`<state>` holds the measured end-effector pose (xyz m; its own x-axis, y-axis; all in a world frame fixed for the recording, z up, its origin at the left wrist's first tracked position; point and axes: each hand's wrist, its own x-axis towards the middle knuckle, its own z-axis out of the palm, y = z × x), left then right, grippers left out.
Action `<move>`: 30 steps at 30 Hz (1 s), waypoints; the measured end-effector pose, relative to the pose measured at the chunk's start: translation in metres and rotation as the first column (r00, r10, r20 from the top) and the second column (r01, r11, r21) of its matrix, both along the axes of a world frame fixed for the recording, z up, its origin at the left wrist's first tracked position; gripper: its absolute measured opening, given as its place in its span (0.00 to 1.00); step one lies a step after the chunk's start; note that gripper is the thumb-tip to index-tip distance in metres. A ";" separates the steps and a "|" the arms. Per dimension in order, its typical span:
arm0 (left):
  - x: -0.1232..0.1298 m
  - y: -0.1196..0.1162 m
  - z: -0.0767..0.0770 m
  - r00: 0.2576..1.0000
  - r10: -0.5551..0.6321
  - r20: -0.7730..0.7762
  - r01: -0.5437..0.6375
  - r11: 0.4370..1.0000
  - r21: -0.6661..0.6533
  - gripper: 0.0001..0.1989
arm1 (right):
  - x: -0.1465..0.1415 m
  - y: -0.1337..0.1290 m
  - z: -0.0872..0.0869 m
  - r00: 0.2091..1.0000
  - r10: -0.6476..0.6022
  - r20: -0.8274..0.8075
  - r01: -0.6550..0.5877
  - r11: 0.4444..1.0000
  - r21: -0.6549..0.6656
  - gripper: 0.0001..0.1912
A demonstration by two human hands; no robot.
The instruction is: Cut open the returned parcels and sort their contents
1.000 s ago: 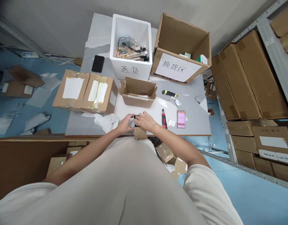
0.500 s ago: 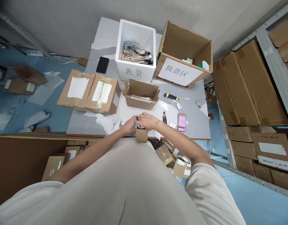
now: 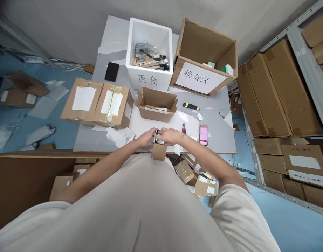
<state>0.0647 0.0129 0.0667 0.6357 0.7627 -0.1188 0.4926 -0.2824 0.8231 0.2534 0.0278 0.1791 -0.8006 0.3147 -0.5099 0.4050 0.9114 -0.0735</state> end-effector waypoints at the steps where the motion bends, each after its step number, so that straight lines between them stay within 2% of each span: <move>1: 0.000 0.001 0.000 1.000 -0.001 0.011 0.001 1.000 -0.001 0.38 | -0.001 -0.001 0.001 1.000 -0.008 -0.003 0.008 1.000 0.010 0.14; 4: 0.001 0.003 0.001 0.999 -0.019 0.047 0.020 1.000 -0.015 0.36 | -0.004 -0.004 0.003 0.999 -0.043 -0.007 0.043 0.998 0.052 0.13; 8: 0.002 0.006 0.003 0.996 -0.024 0.084 0.028 0.998 -0.048 0.34 | -0.003 -0.006 0.008 0.999 -0.054 -0.005 0.054 0.998 0.007 0.16; 12: 0.001 0.008 0.003 0.995 -0.030 0.092 0.036 0.997 -0.070 0.32 | 0.003 -0.005 0.009 0.997 -0.073 -0.015 0.073 0.997 -0.012 0.14; 16: -0.001 0.007 -0.004 0.996 -0.021 0.081 0.028 0.996 -0.088 0.31 | 0.004 -0.003 0.002 0.990 -0.134 -0.036 0.132 0.989 -0.063 0.15; 20: -0.003 0.000 -0.017 0.998 0.041 0.055 -0.035 0.994 -0.103 0.31 | -0.003 -0.007 -0.011 0.984 -0.169 -0.064 0.167 0.986 -0.024 0.14; 23: -0.005 -0.005 -0.024 0.996 0.070 0.050 -0.064 0.991 -0.116 0.32 | -0.010 -0.013 -0.017 0.984 -0.155 -0.085 0.158 0.987 0.035 0.12; 26: -0.006 -0.007 -0.027 0.997 0.048 0.058 -0.042 0.993 -0.108 0.32 | -0.017 -0.016 -0.019 0.989 -0.131 -0.065 0.137 0.986 0.100 0.12; 30: -0.005 -0.006 -0.026 0.999 0.000 0.042 0.003 0.996 -0.086 0.31 | -0.026 -0.013 -0.021 0.995 -0.071 0.063 0.065 0.992 0.104 0.16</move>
<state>0.0593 0.0068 0.0409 0.6428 0.7497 -0.1574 0.4567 -0.2100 0.8645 0.2274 0.0151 0.1585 -0.7411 0.4202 -0.5236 0.4672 0.8829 0.0472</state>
